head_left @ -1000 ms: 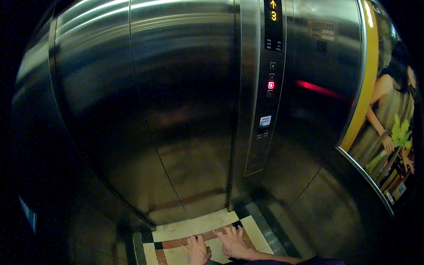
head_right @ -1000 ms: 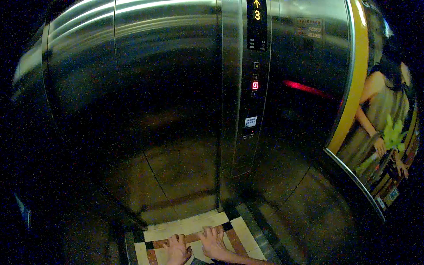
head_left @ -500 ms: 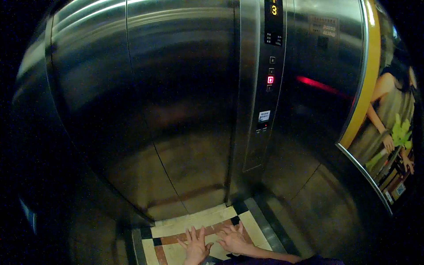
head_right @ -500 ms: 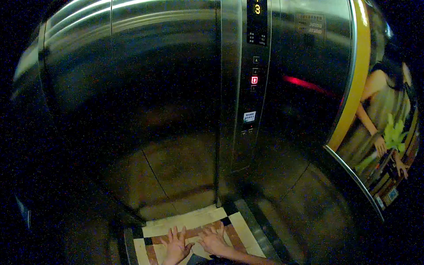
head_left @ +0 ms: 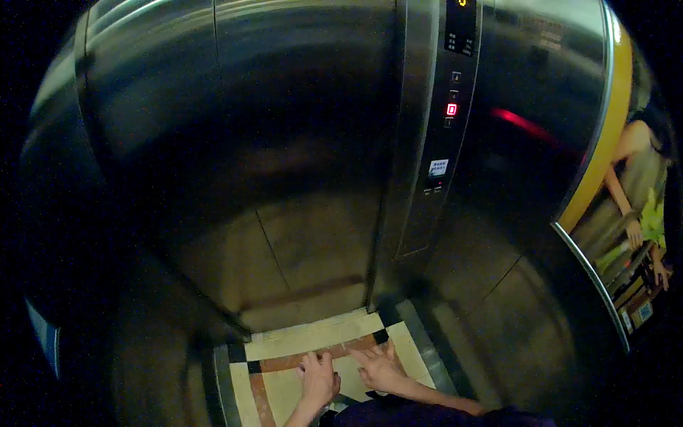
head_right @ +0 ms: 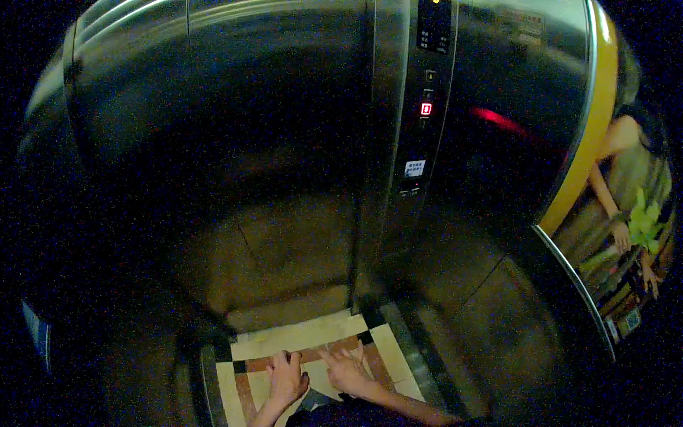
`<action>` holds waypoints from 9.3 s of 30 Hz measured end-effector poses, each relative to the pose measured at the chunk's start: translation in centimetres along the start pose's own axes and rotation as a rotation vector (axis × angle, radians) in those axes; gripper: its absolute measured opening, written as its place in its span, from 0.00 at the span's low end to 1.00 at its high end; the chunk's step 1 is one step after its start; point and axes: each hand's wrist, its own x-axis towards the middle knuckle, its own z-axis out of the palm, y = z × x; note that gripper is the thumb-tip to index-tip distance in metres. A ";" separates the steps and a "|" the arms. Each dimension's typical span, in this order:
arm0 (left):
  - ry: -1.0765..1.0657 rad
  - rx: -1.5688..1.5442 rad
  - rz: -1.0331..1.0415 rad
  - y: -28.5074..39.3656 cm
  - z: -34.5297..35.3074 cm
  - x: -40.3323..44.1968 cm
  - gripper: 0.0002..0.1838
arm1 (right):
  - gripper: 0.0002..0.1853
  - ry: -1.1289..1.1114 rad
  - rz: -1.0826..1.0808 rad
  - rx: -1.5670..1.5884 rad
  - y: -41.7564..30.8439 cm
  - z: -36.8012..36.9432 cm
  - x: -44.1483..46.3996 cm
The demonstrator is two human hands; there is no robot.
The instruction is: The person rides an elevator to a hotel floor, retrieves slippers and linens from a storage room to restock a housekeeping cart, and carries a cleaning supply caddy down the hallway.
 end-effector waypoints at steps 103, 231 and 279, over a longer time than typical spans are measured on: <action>-0.066 -0.114 0.104 -2.3 2.2 1.0 0.39 | 0.30 -0.117 -0.107 0.004 0.1 0.3 1.6; 0.425 -0.424 -0.751 -137.6 -65.3 181.9 0.42 | 0.40 -0.595 -1.166 0.335 -7.9 43.2 258.4; 0.969 -0.312 -1.113 -264.6 -123.5 175.6 0.55 | 0.41 -0.825 -1.366 0.621 -117.5 98.1 334.7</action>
